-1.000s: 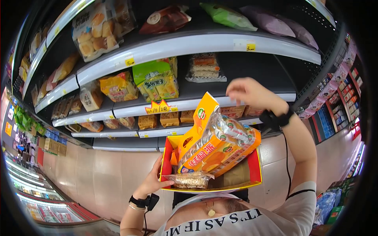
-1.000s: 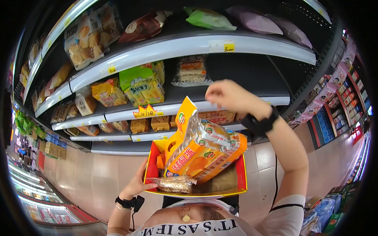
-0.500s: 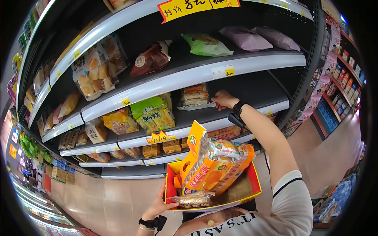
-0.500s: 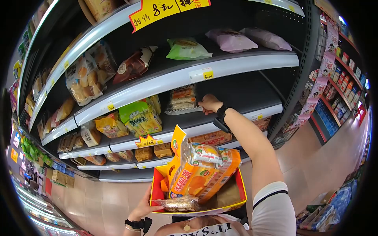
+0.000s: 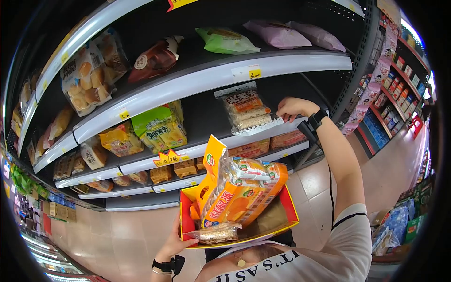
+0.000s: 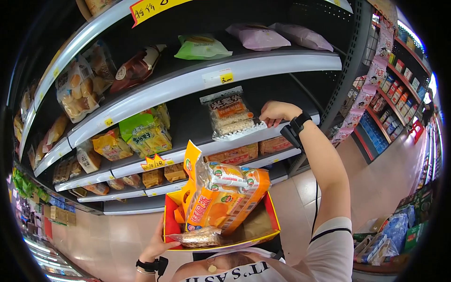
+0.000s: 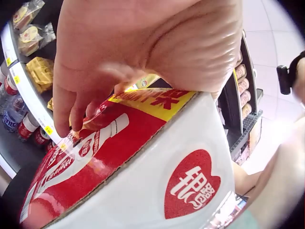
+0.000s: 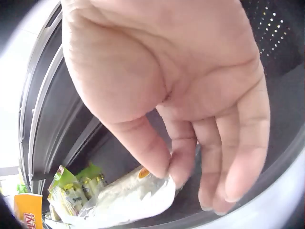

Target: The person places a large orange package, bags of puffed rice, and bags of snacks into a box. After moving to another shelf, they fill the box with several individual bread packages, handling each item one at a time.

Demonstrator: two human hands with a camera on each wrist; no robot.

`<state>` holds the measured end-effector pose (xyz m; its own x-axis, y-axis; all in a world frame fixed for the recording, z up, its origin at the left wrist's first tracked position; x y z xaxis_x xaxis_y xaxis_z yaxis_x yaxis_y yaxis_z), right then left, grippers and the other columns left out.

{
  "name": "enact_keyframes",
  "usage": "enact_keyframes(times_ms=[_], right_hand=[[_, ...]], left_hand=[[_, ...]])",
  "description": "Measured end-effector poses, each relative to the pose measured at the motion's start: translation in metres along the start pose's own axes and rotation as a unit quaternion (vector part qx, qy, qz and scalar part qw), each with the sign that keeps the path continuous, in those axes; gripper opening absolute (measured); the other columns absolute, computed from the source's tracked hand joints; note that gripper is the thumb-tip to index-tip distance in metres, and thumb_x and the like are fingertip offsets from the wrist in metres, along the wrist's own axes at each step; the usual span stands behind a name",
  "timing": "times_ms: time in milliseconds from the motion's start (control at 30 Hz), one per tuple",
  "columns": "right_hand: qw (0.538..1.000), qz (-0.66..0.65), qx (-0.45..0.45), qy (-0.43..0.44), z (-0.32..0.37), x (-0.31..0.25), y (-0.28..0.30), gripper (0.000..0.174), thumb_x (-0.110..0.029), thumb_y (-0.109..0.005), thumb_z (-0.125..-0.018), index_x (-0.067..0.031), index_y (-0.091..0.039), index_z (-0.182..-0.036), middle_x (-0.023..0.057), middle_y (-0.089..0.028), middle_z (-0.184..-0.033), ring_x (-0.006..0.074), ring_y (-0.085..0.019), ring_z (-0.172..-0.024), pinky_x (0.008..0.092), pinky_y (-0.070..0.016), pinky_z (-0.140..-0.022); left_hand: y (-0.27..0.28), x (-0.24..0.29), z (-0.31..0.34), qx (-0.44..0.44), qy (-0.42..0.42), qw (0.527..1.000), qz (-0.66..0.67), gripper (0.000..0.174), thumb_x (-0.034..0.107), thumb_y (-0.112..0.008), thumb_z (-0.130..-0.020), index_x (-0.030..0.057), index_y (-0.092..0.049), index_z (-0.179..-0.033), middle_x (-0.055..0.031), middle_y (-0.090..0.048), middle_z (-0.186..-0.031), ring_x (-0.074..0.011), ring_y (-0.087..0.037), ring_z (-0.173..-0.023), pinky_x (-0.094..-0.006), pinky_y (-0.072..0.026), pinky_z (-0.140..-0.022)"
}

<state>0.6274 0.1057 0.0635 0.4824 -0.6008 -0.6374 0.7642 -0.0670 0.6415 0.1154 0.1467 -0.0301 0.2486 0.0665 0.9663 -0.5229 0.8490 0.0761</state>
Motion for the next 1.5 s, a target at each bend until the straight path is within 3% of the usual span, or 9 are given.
enact_keyframes(times_ms=[67,133,333,633,767,867,1000,1200,1500], right_hand=[[1.0,-0.002,-0.013,-0.005,-0.012,0.008,0.0,0.035,-0.035,-0.058,-0.085,-0.0003,-0.06,-0.085,0.0071,-0.061,-0.078,0.0164,-0.062,-0.069,0.0283,-0.052,-0.057],[0.989,-0.004,0.148,0.021,-0.018,-0.004,0.026,0.046,-0.045,-0.057,-0.087,0.0003,-0.061,-0.088,0.0074,-0.062,-0.082,0.0162,-0.062,-0.073,0.0295,-0.0521,-0.057],[0.994,-0.019,0.107,0.005,-0.027,-0.051,-0.013,0.091,-0.076,-0.062,-0.062,0.0018,-0.058,-0.11,0.0146,-0.061,-0.099,0.0251,-0.06,-0.083,0.0346,-0.0526,-0.062],[0.979,-0.195,0.05,-0.04,-0.05,-0.008,-0.029,0.066,-0.052,-0.076,-0.068,-0.009,-0.06,-0.115,0.0054,-0.059,-0.114,0.0158,-0.049,-0.105,0.0342,-0.0359,-0.086],[0.961,-0.264,0.069,0.036,-0.058,0.015,-0.016,0.066,-0.04,-0.077,-0.073,0.0003,-0.054,-0.12,0.0144,-0.055,-0.12,0.0226,-0.05,-0.111,0.0417,-0.0421,-0.087],[0.939,-0.303,0.151,0.063,0.009,0.004,0.007,0.051,-0.025,-0.073,-0.079,0.0104,-0.055,-0.111,0.0166,-0.063,-0.102,0.0215,-0.063,-0.089,0.032,-0.05,-0.078],[0.852,-0.503,0.056,0.133,0.052,0.034,0.006,0.035,-0.014,-0.063,-0.086,0.0108,-0.054,-0.11,0.0188,-0.063,-0.104,0.0227,-0.065,-0.09,0.0322,-0.0533,-0.08],[0.805,-0.575,-0.01,0.148,0.177,0.02,-0.043,0.046,-0.013,-0.058,-0.088,0.0045,-0.04,-0.127,0.0166,-0.057,-0.119,0.025,-0.057,-0.11,0.0378,-0.0474,-0.094],[0.888,-0.314,0.13,0.309,0.209,-0.008,-0.089,0.081,-0.01,-0.083,-0.064,0.0017,-0.036,-0.129,0.0095,-0.055,-0.119,0.016,-0.055,-0.108,0.0314,-0.0449,-0.094]], left_hand=[[0.0,0.002,0.0,0.003,0.002,1.0,0.004,0.109,-0.006,-0.076,-0.066,0.0097,-0.005,-0.147,-0.0121,-0.029,-0.144,-0.0209,-0.038,-0.127,-0.0345,-0.0373,-0.103],[0.001,0.005,-0.001,0.012,-0.016,1.0,-0.004,0.111,-0.003,-0.078,-0.065,0.0091,-0.004,-0.147,-0.0133,-0.029,-0.144,-0.0224,-0.037,-0.128,-0.0355,-0.0368,-0.103],[0.01,0.04,0.005,0.021,-0.03,0.98,-0.196,0.106,0.014,-0.083,-0.065,0.0087,-0.013,-0.145,-0.0174,-0.025,-0.146,-0.0277,-0.032,-0.132,-0.0393,-0.033,-0.105],[0.008,0.101,-0.001,0.04,-0.078,0.947,-0.31,0.07,0.015,-0.074,-0.074,0.0106,-0.041,-0.136,-0.0139,-0.028,-0.147,-0.0272,-0.028,-0.135,-0.0412,-0.0306,-0.104],[-0.012,0.127,-0.018,-0.002,-0.12,0.955,-0.27,0.062,0.015,-0.073,-0.076,0.0078,-0.046,-0.131,-0.0198,-0.032,-0.143,-0.0309,-0.03,-0.134,-0.0373,-0.0267,-0.107],[-0.028,0.143,-0.032,-0.033,-0.131,0.959,-0.248,0.061,0.014,-0.072,-0.076,0.0077,-0.046,-0.131,-0.0193,-0.033,-0.143,-0.0315,-0.03,-0.134,-0.0385,-0.026,-0.108],[-0.051,0.155,-0.046,-0.086,-0.127,0.977,-0.151,0.055,0.014,-0.068,-0.082,0.0082,-0.045,-0.132,-0.0126,-0.04,-0.139,-0.0226,-0.035,-0.13,-0.0383,-0.0345,-0.103],[-0.085,0.157,-0.064,-0.163,-0.123,0.974,-0.093,0.06,0.014,-0.065,-0.084,0.0016,-0.037,-0.136,-0.0094,-0.04,-0.138,-0.0199,-0.041,-0.124,-0.0369,-0.0333,-0.104],[-0.109,0.176,-0.071,-0.143,-0.176,0.974,-0.026,0.084,0.027,-0.078,-0.073,0.0036,-0.031,-0.139,-0.0097,-0.04,-0.136,-0.02,-0.041,-0.122,-0.0361,-0.0372,-0.1]])
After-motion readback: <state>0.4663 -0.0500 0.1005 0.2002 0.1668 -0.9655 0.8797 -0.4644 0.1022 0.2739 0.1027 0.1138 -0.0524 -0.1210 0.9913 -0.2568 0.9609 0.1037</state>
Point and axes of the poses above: each hand's wrist, its own z-axis away from the middle knuckle, its own y-axis out of the back of the hand, x = y × z, the point moved 10 cm from there along -z, towards the middle knuckle
